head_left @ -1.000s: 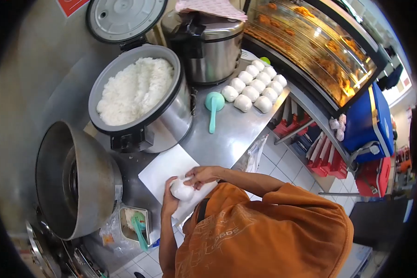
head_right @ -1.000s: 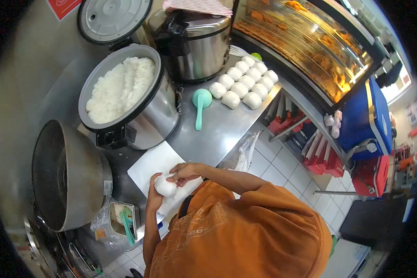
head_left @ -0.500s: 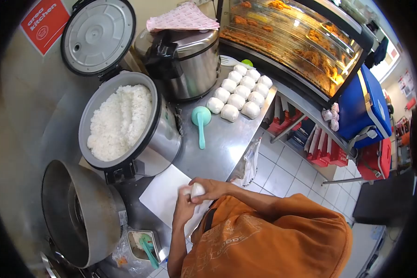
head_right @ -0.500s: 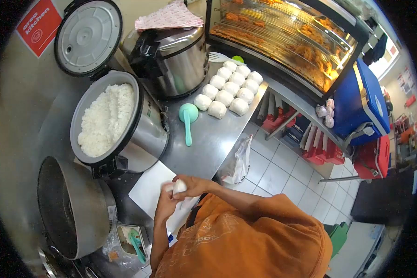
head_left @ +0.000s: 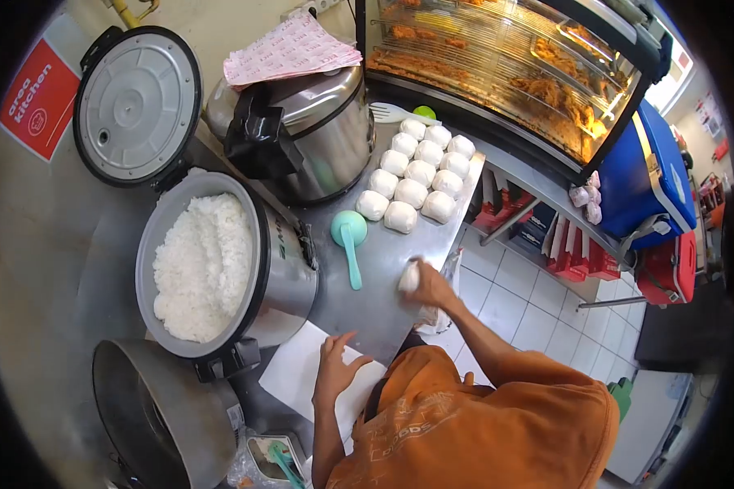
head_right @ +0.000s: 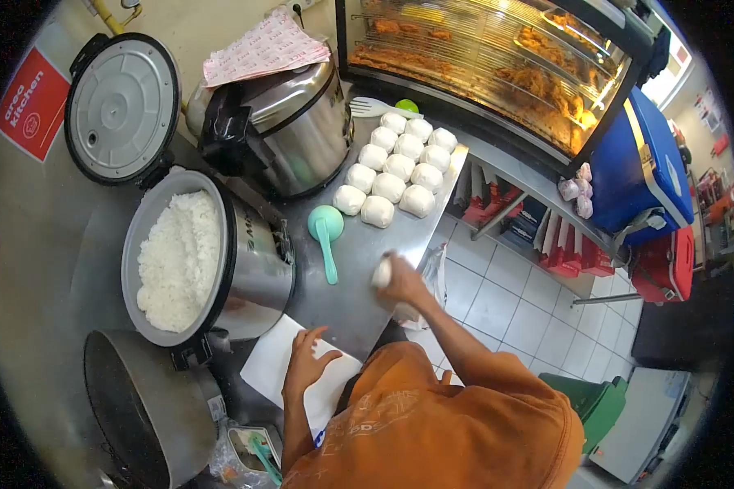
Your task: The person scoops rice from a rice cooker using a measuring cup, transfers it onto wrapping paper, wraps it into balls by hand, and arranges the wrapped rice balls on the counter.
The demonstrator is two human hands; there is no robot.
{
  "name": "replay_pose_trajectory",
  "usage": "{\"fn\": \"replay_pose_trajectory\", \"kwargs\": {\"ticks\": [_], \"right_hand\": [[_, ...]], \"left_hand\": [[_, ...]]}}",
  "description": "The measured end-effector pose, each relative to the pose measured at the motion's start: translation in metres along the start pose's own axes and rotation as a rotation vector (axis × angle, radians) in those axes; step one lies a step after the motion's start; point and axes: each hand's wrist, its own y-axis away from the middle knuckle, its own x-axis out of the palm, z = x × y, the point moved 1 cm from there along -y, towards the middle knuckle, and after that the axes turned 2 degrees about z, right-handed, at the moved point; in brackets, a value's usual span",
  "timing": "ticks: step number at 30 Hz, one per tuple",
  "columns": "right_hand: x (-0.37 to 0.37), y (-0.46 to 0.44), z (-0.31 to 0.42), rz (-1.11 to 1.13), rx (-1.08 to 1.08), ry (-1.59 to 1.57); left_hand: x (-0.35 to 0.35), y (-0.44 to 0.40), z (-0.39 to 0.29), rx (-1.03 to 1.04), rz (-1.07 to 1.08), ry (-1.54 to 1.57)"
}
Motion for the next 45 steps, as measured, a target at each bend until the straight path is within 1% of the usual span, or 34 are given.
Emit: {"fn": "replay_pose_trajectory", "kwargs": {"ticks": [1,2,3,6,8,10,11,13,14,15,16,17,18,19,22,23,24,25,26,27,28,29,30,31,32,33,34,36,37,38,40,42,44,45], "right_hand": [[0.004,-0.027,-0.034,-0.230,-0.147,-0.005],[0.005,-0.054,-0.054,-0.321,-0.102,0.047],[-0.012,-0.055,-0.031,-0.327,0.033,0.397],[-0.035,-0.057,-0.012,-0.546,-0.021,0.461],[-0.026,-0.068,-0.036,-0.570,-0.028,0.356],[-0.026,-0.071,-0.040,-0.579,-0.048,0.211],[-0.026,-0.072,-0.040,-0.592,-0.054,0.236],[-0.023,-0.070,-0.012,-0.721,-0.093,0.415],[-0.016,-0.071,0.001,-0.789,-0.115,0.500],[0.006,-0.080,0.001,-0.695,-0.185,0.434],[0.022,-0.074,0.026,-0.505,-0.228,0.249],[0.049,-0.069,0.048,-0.378,-0.229,0.085],[0.060,-0.060,0.083,-0.243,-0.183,0.101],[0.072,-0.056,0.108,-0.209,-0.186,0.289],[0.123,-0.098,0.095,-0.199,-0.075,0.205],[0.132,-0.115,0.076,-0.168,-0.104,0.157],[0.155,-0.132,0.039,-0.284,-0.271,0.282],[0.145,-0.122,0.027,-0.352,-0.480,0.154],[0.120,-0.113,0.036,-0.181,-0.341,0.039],[0.096,-0.093,0.041,-0.235,-0.483,-0.030],[0.068,-0.075,0.059,-0.249,-0.427,-0.004],[0.046,-0.051,0.071,-0.320,-0.327,-0.049],[0.017,-0.028,0.084,-0.432,-0.608,0.207],[-0.011,-0.008,0.123,-0.298,-0.363,-0.053],[-0.029,0.003,0.150,-0.217,-0.311,-0.218],[-0.046,0.014,0.177,-0.148,-0.249,-0.382],[-0.063,0.008,0.197,-0.138,-0.396,-0.465],[-0.091,-0.010,0.250,-0.132,-0.561,-0.103],[-0.095,-0.018,0.287,-0.177,-0.794,0.140],[-0.092,-0.026,0.324,-0.222,-1.022,0.387],[-0.072,-0.039,0.380,-0.291,-1.120,0.717],[-0.051,-0.087,0.420,-0.211,-0.990,0.961],[-0.029,-0.146,0.446,-0.297,-1.026,1.165],[-0.015,-0.165,0.454,-0.235,-1.039,1.246]], "left_hand": [[0.000,0.002,0.008,-0.075,0.037,0.098],[0.002,0.008,0.015,-0.154,0.074,0.198],[0.001,0.014,0.021,-0.135,0.082,0.152],[0.004,0.032,0.045,-0.164,0.156,0.088],[0.004,0.041,0.051,-0.238,0.142,0.178],[0.011,0.049,0.058,-0.339,0.095,0.266],[0.018,0.054,0.066,-0.296,0.052,0.190],[0.030,0.063,0.082,-0.213,-0.038,0.033],[0.035,0.068,0.088,-0.216,-0.066,0.043],[0.039,0.070,0.089,-0.216,-0.097,0.053],[0.041,0.072,0.090,-0.217,-0.124,0.063],[0.042,0.075,0.090,-0.220,-0.143,0.059],[0.044,0.077,0.089,-0.221,-0.162,0.058],[0.048,0.076,0.087,-0.220,-0.184,0.059],[0.050,0.082,0.078,-0.191,-0.224,-0.004],[0.050,0.084,0.078,-0.175,-0.231,-0.003],[0.053,0.087,0.080,-0.167,-0.248,0.000],[0.055,0.092,0.082,-0.168,-0.277,0.004],[0.056,0.096,0.083,-0.159,-0.293,0.026],[0.057,0.098,0.085,-0.145,-0.309,0.047],[0.058,0.098,0.087,-0.121,-0.324,0.069],[0.056,0.099,0.083,-0.115,-0.406,0.133],[0.054,0.100,0.082,-0.149,-0.493,0.203],[0.053,0.100,0.080,-0.178,-0.573,0.273],[0.050,0.103,0.077,-0.202,-0.641,0.343],[0.033,0.103,0.062,-0.269,-0.746,0.558],[0.021,0.104,0.055,-0.243,-0.842,0.557],[0.000,0.104,0.043,-0.182,-1.034,0.556],[-0.014,0.101,0.035,-0.156,-1.130,0.595],[-0.028,0.099,0.029,-0.123,-1.193,0.571],[-0.054,0.095,0.022,-0.061,-1.311,0.509],[-0.071,0.082,0.019,-0.014,-1.382,0.530],[-0.079,0.068,0.021,0.030,-1.410,0.574],[-0.083,0.062,0.020,0.046,-1.413,0.598]]}}
